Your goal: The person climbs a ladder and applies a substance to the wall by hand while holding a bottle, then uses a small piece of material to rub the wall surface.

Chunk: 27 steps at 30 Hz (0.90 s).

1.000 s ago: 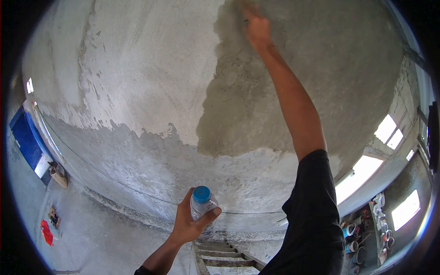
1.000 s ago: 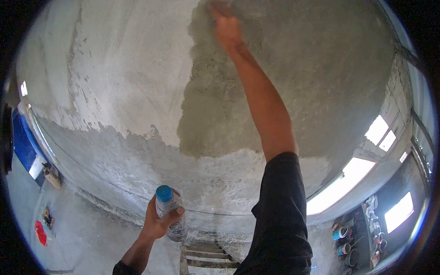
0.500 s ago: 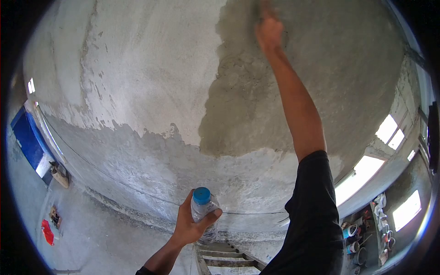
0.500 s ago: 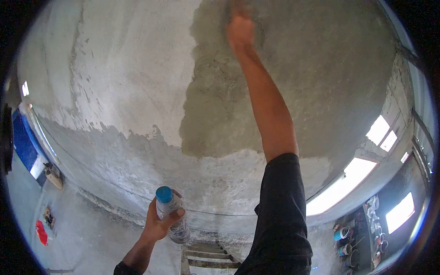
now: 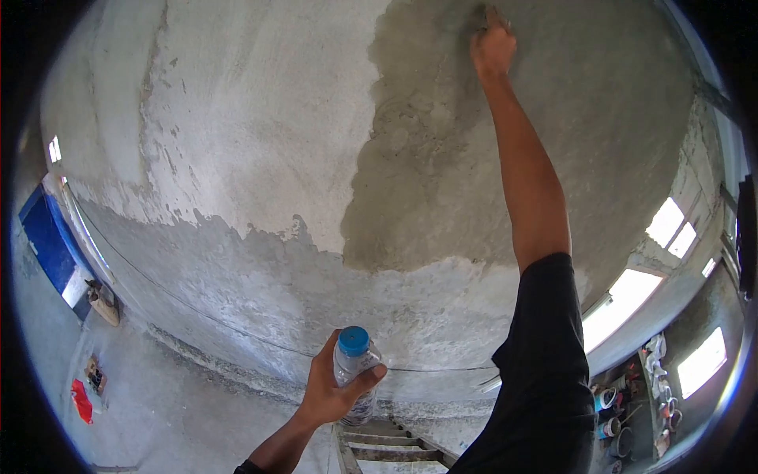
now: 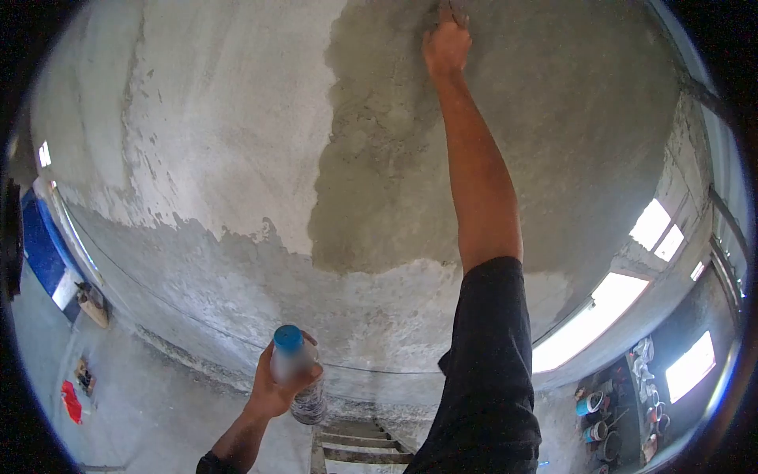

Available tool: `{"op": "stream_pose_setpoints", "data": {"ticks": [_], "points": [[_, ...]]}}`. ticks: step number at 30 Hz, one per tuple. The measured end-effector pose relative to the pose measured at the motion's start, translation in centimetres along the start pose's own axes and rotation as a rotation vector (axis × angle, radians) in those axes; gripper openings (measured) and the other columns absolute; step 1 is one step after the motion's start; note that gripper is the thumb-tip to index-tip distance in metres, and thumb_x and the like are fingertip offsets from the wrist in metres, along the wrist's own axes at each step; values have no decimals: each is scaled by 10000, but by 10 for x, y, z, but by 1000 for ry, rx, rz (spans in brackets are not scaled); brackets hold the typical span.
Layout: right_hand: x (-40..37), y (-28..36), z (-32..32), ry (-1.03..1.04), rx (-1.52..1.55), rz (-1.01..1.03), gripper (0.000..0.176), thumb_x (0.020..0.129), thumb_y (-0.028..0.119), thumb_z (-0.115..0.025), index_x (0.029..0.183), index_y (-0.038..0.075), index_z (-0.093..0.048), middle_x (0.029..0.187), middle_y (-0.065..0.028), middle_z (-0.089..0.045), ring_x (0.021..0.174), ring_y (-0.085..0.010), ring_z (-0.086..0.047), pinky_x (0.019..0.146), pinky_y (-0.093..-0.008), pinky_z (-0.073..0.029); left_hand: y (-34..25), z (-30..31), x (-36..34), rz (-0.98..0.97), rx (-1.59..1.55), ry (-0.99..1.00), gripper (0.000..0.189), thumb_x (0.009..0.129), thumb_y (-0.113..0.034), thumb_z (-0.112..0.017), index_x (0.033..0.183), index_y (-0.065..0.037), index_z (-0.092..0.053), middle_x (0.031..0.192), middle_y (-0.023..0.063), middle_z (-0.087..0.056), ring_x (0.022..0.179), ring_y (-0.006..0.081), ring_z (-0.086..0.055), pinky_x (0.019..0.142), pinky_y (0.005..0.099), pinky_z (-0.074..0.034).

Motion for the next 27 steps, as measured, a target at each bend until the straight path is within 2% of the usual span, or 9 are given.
{"op": "stream_pose_setpoints", "data": {"ticks": [1,3,7,10,12,17,20,22,27], "points": [[0,-6,-13,2,6,-1,281,968,61,-404,1205,-11,-536,1122,-120,-594,886,-211,-578,721,-344,-482,1,1,1,-13,18,-9,388,787,-206,-744,1037,-23,-511,840,56,-607,775,124,-576,706,288,-460],[-30,22,-12,-410,41,560,677,686,-45,-629,1327,107,-472,1282,-151,-537,1126,-343,-544,977,-394,-461,1,1,1,-25,31,-17,385,790,-205,-742,1038,-23,-511,838,56,-606,775,124,-576,707,288,-460],[-135,77,-23,-300,261,1076,624,694,-49,-602,1289,124,-526,1239,-196,-555,1018,-346,-611,854,-427,-528,-1,1,4,-39,22,-6,374,793,-201,-737,1033,-22,-513,839,59,-605,776,126,-575,719,292,-459],[-132,74,-7,-226,400,907,602,671,-80,-559,1236,127,-581,1182,-155,-603,1036,-293,-616,908,-376,-506,-1,1,3,-18,14,-13,379,792,-204,-739,1033,-19,-513,843,64,-607,781,131,-577,727,298,-460],[-90,48,16,-189,274,447,534,694,-70,-558,1193,109,-612,1086,-192,-637,976,-282,-640,852,-390,-520,2,3,0,14,4,-12,384,791,-207,-741,1034,-17,-513,846,67,-609,784,134,-579,730,301,-461],[-9,14,64,-545,85,369,517,725,5,-584,1234,88,-556,1163,-226,-587,973,-341,-625,835,-419,-522,2,5,0,-49,64,-30,395,791,-218,-743,1042,-19,-513,844,64,-613,777,135,-584,715,302,-465],[-15,32,3,-627,-195,586,551,733,42,-592,1276,93,-515,1225,-220,-551,1014,-375,-599,876,-433,-508,5,2,1,-40,62,-15,398,791,-222,-744,1046,-22,-513,840,61,-615,773,133,-585,714,300,-465],[-33,51,-32,-282,-117,549,645,723,28,-647,1334,108,-458,1280,-220,-519,1082,-368,-579,908,-407,-503,6,0,2,-40,59,-9,399,791,-224,-744,1045,-22,-513,839,64,-617,772,134,-586,716,301,-466],[-93,83,-37,-127,88,860,580,746,10,-590,1308,116,-496,1283,-188,-522,1097,-370,-552,954,-401,-472,3,-2,-1,-14,52,-5,396,790,-224,-744,1038,-21,-512,836,68,-618,768,139,-589,716,305,-468]]}}
Point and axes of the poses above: each hand's wrist, its own x-axis towards the middle knuckle, its own z-axis out of the back of the hand, y = z × x, the point moved 10 cm from there along x, towards the middle knuckle
